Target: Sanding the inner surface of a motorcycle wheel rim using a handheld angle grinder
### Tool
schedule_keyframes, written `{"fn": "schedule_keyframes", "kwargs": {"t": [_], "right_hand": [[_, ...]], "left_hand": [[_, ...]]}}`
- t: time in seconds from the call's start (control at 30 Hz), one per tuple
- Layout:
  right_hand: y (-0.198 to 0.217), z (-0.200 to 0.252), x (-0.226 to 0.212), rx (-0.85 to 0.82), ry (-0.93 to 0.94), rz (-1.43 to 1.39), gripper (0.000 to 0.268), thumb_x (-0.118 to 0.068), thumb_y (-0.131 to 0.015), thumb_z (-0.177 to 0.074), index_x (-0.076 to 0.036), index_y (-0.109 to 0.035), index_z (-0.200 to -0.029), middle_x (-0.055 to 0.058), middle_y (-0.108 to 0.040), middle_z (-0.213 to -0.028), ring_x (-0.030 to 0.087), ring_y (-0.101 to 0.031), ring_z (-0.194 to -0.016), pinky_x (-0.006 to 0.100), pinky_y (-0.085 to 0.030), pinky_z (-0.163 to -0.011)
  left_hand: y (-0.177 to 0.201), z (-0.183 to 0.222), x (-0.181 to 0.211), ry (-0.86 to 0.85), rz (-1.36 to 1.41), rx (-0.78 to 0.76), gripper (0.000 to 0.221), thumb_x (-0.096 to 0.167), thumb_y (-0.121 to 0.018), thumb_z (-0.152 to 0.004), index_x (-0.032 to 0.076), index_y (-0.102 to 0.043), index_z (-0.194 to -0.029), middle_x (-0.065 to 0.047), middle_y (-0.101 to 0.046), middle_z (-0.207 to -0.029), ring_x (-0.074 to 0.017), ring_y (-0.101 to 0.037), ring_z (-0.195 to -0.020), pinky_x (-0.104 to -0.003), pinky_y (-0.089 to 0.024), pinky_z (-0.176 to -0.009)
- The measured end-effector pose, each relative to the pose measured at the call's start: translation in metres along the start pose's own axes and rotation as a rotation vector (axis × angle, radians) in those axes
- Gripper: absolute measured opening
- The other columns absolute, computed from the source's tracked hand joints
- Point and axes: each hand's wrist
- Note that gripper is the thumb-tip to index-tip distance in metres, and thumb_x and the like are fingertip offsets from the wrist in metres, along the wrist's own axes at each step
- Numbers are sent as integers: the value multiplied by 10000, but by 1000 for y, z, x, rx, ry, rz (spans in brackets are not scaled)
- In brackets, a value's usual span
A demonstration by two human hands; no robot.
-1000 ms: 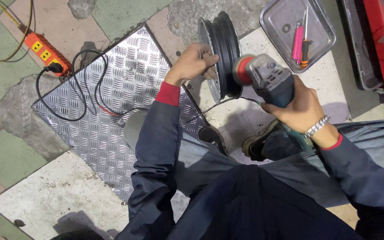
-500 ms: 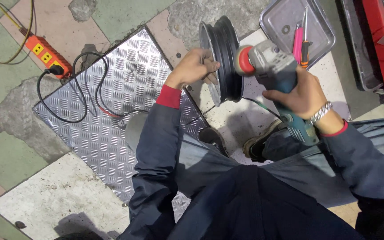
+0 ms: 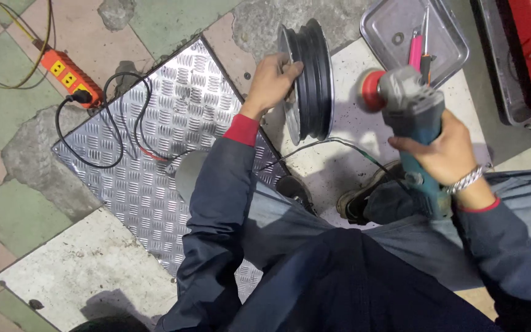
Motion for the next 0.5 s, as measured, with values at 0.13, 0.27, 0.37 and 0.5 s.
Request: {"fn": "schedule_keyframes", "kwargs": {"t": [0.13, 0.27, 0.37, 0.5], "right_hand": [[-16, 11, 2, 43, 35, -77, 703, -352, -890, -693, 25, -625, -1224, 128, -677, -1048, 209, -530, -870, 375, -455, -746], [-28, 12, -2, 9, 55, 16, 752, -428, -878, -684, 21, -580, -1209, 234, -692, -955, 337, -604, -768, 468, -464, -686], [-34, 10, -6, -43, 43, 48, 800, -464, -864, -673, -44, -563, -1284, 208, -718, -1058, 390, -681, -898, 475, -506, -749], [-32, 0, -18, -83, 21, 96, 784, -471, -859, -678, -46, -540, -1253, 219, -717, -1019, 463, -664, -906, 515, -490, -746]], "left_hand": [[-2, -3, 4, -138, 13, 120, 398, 263, -614, -992, 201, -354, -696, 47, -395, -685, -141, -431, -671, -325, -433, -737], [8, 2, 10, -136, 49, 183, 394, 279, -613, -991, 184, -363, -702, 54, -367, -641, -127, -350, -614, -328, -321, -601], [15, 4, 10, -76, 62, 102, 378, 319, -580, -1025, 172, -420, -716, 33, -433, -658, -136, -427, -645, -324, -340, -609], [35, 20, 35, 54, 152, -127, 284, 291, -544, -1045, 163, -474, -801, 9, -557, -721, -164, -668, -648, -319, -523, -621]]}}
Point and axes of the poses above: each hand's wrist, its own z-axis away from the middle knuckle, its own y-axis out of the back of the hand, x = y × z
